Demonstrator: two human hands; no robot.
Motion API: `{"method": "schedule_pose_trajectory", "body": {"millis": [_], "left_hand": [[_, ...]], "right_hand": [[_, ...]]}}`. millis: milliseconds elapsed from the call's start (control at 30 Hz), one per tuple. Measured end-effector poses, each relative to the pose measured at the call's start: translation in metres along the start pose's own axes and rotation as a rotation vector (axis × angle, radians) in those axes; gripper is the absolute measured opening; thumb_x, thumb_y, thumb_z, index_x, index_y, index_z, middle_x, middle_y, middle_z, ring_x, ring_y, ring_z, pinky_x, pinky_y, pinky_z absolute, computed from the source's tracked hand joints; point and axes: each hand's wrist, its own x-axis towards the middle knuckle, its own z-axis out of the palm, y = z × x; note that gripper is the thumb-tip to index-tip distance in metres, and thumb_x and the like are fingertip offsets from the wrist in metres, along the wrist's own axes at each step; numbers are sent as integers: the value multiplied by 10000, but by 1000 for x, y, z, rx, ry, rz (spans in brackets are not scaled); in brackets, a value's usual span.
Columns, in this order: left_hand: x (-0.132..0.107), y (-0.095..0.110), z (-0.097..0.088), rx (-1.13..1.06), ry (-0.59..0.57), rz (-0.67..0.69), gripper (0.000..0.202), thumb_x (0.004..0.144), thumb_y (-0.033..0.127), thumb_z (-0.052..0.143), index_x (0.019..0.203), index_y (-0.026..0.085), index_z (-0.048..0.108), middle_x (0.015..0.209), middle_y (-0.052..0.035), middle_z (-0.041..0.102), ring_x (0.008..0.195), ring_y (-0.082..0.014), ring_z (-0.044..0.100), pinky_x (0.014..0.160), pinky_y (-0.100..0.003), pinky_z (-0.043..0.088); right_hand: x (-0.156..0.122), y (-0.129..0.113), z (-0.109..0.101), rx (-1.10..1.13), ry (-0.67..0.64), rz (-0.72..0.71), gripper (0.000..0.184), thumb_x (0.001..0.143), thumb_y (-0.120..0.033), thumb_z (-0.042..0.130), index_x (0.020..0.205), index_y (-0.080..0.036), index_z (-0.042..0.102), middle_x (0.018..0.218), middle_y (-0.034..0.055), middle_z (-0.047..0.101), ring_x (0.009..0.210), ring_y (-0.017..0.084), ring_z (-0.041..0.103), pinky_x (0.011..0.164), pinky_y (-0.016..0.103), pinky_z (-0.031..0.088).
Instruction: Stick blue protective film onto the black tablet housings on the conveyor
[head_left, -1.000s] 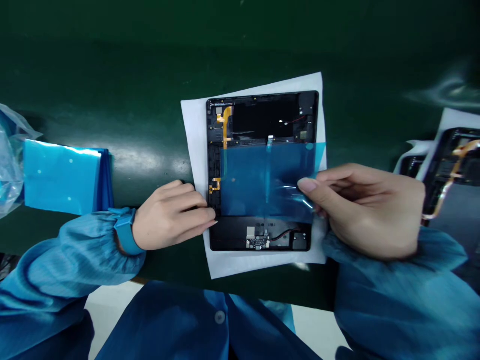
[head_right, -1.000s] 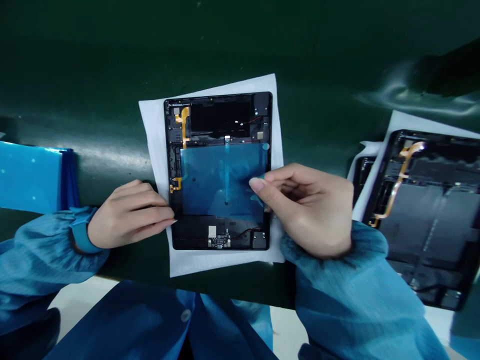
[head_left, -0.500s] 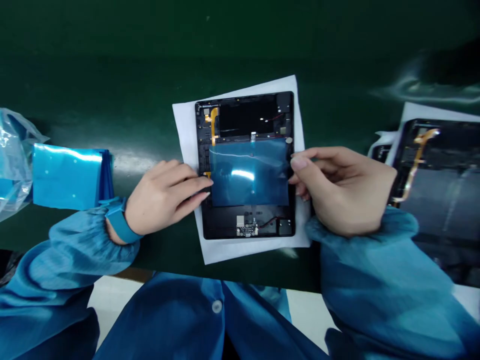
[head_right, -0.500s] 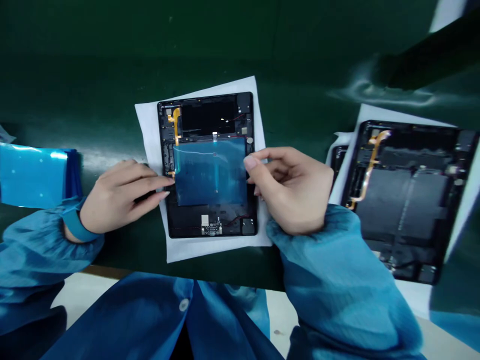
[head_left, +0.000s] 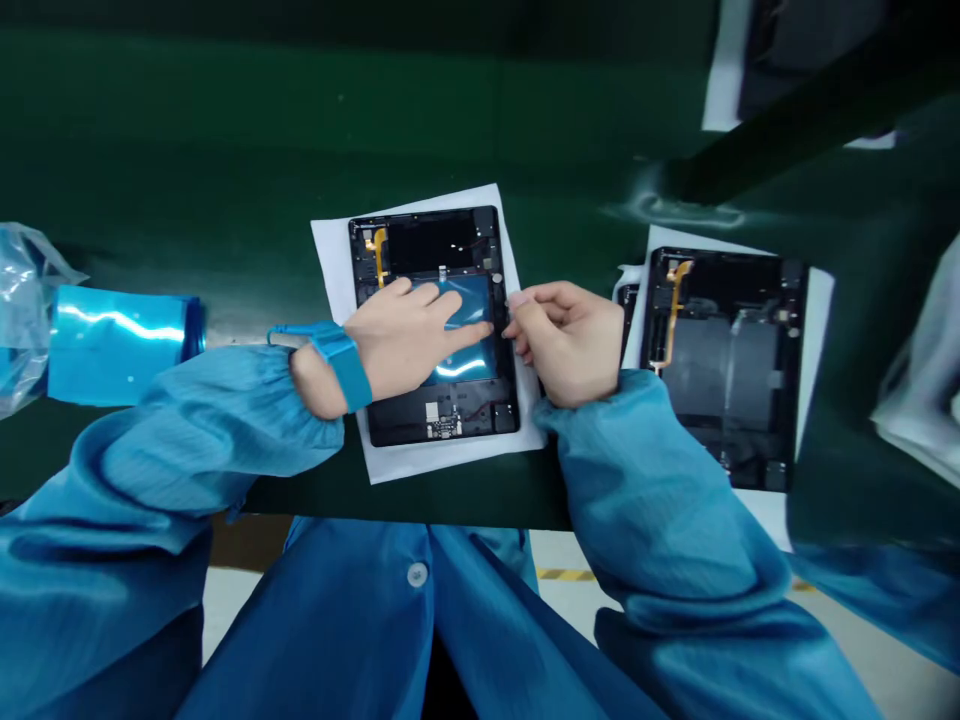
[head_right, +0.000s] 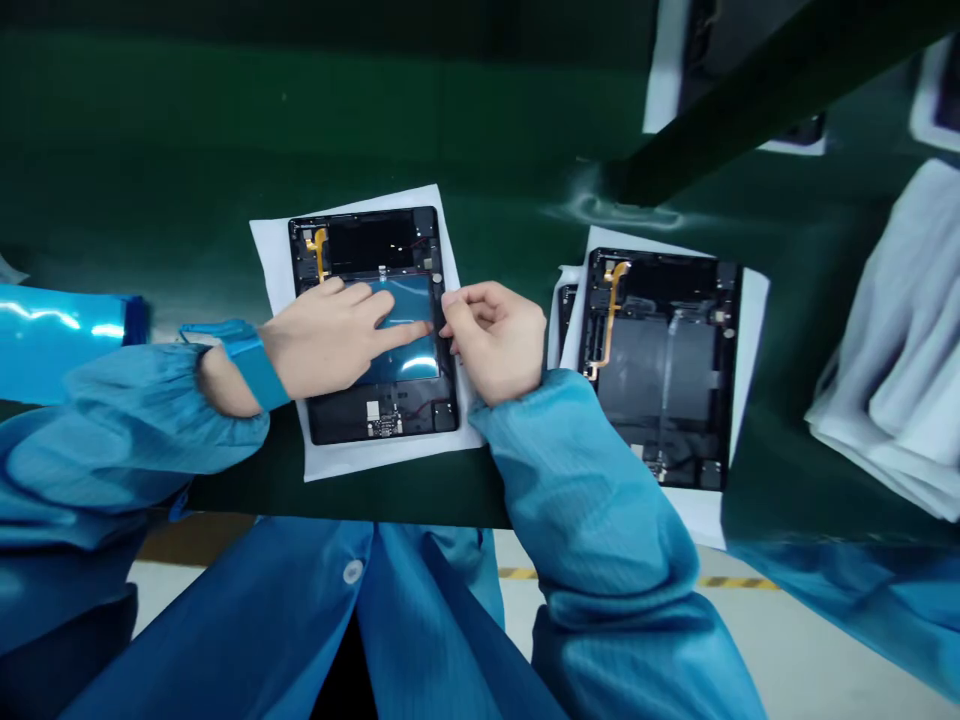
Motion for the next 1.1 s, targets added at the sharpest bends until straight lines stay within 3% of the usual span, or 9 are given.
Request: {"method": "schedule_pose_trajectory", "body": {"millis": [67, 167, 267, 333, 567, 700, 800, 1000, 1100], "left_hand": [[-8, -6, 0, -46, 13, -13, 551, 997, 126, 332, 1506, 292, 459, 1162, -116, 617, 1023, -282, 609, 814, -409, 428], [-35, -29, 6, -181, 133, -149, 582, 966, 284, 518, 1526, 176, 404, 1359, -168, 557, 1216, -328, 557, 959, -456, 453], [-61, -53, 17, -305, 178, -285, 1045, 798, 700, 691, 1571, 120, 292, 1584, -236, 355, 1460, -423, 349, 1162, -556, 342], [-71, -61, 25, -355, 113, -309, 1321, 647, 894, 668, 1602, 108, 205, 1651, -259, 226, 1526, -456, 228, 1225, -608, 238], [-70, -57, 34, -369, 7, -340, 1433, 633, 1010, 488, 1620, 53, 86, 1690, -253, 92, 1580, -415, 101, 1276, -591, 82], [-71, -57, 34, -378, 21, -338, 1369, 688, 974, 488, 1623, 58, 89, 1693, -237, 110, 1578, -418, 112, 1275, -593, 98], [-72, -57, 35, -388, 32, -327, 1350, 702, 964, 486, 1624, 62, 87, 1694, -232, 111, 1576, -422, 117, 1274, -598, 93], [-71, -58, 35, -388, 20, -340, 1398, 671, 990, 472, 1618, 34, 95, 1691, -242, 107, 1577, -422, 112, 1279, -590, 91], [-71, -58, 35, -380, 22, -350, 1406, 660, 1000, 468, 1618, 37, 104, 1693, -236, 105, 1579, -414, 116, 1283, -583, 89]], "right_hand": [[-7, -5, -1, -84, 14, -86, 151, 896, -314, 656, 836, -177, 675, 612, -10, 641, 470, 109, 547, 499, 256, 462], [-20, -15, 2, -357, -78, -440, 203, 960, -331, 583, 934, -178, 714, 756, 34, 691, 662, 152, 633, 654, 300, 502], [-23, -26, 12, -653, -376, -834, 319, 1014, -384, 516, 1120, -171, 729, 943, 84, 707, 851, 209, 635, 755, 338, 483], [-15, -33, 23, -791, -521, -948, 429, 1020, -455, 497, 1262, -156, 687, 1032, 115, 681, 895, 236, 606, 769, 356, 459], [5, -42, 49, -1003, -546, -820, 671, 1021, -583, 399, 1500, -125, 501, 1164, 168, 621, 930, 274, 589, 692, 357, 385], [-18, -33, 43, -979, -568, -969, 767, 1015, -643, 328, 1460, -53, 532, 1060, 163, 647, 942, 275, 565, 748, 372, 379], [-25, -26, 34, -911, -614, -1071, 721, 1016, -647, 320, 1415, -112, 592, 1016, 128, 655, 888, 245, 548, 771, 368, 369], [0, -23, 25, -1019, -387, -884, 736, 1012, -656, 327, 1411, -103, 604, 1024, 148, 653, 871, 258, 543, 721, 372, 338], [-6, -24, 24, -1020, -439, -977, 774, 1003, -672, 338, 1396, -62, 606, 983, 149, 653, 861, 258, 535, 696, 374, 322]]}}
